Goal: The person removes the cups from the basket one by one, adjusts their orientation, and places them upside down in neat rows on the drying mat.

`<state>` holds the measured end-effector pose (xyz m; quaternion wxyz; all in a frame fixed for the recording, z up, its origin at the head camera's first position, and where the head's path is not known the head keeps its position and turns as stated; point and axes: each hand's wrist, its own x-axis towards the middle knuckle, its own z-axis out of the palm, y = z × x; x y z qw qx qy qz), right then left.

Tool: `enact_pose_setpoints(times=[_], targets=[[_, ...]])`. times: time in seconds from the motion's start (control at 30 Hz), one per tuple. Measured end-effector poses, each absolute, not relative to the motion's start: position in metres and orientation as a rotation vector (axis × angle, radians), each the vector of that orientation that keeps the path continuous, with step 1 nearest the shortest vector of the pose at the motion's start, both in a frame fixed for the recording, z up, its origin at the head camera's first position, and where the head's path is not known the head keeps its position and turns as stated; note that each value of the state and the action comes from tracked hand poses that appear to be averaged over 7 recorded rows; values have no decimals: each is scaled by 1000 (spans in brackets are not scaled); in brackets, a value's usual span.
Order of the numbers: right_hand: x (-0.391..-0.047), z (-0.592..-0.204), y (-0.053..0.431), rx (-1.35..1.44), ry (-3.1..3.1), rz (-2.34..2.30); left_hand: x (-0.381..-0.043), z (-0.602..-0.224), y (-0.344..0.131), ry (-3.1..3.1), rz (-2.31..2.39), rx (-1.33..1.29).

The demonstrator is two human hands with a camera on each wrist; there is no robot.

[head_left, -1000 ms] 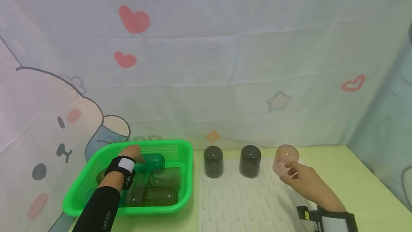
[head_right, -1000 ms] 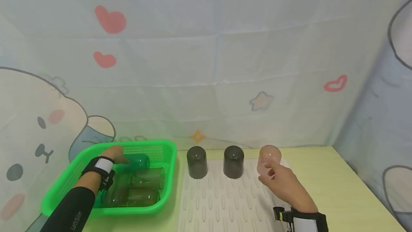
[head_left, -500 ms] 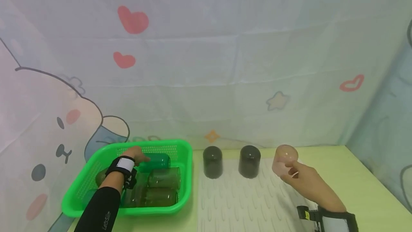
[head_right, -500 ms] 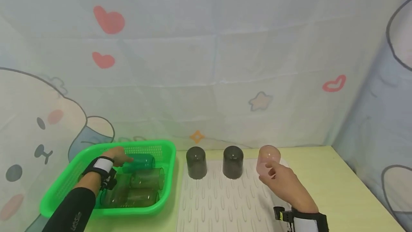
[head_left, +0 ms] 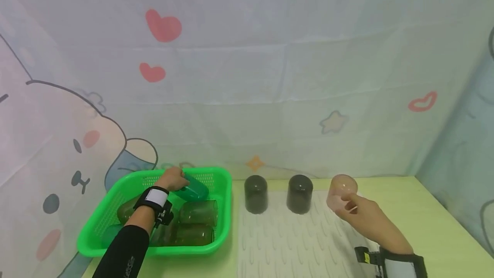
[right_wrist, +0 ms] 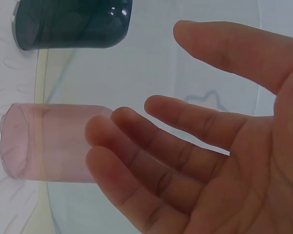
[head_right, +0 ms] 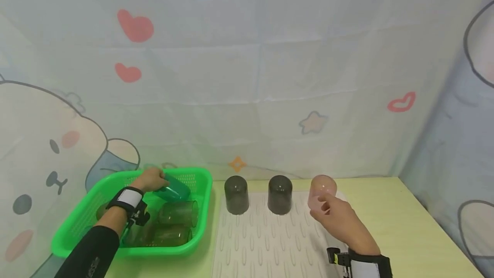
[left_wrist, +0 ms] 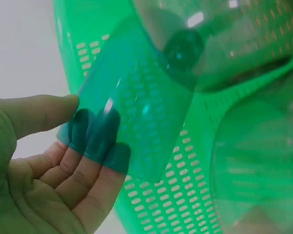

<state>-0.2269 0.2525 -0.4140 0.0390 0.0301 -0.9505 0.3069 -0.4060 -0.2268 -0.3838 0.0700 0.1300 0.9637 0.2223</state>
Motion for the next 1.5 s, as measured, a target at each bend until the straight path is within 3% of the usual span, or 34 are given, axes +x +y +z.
enact_pose_setpoints(times=[0.47, 0.77, 1.5], targets=[[-235, -415, 249, 81, -2903, 982, -399, -380, -223, 2917, 924, 431], [-238, -414, 248, 95, -2886, 969, -360, -362, -205, 3053, 1060, 547], [-233, -415, 236, 108, -2784, 960, -285, -373, -135, 2898, 1485, 712]])
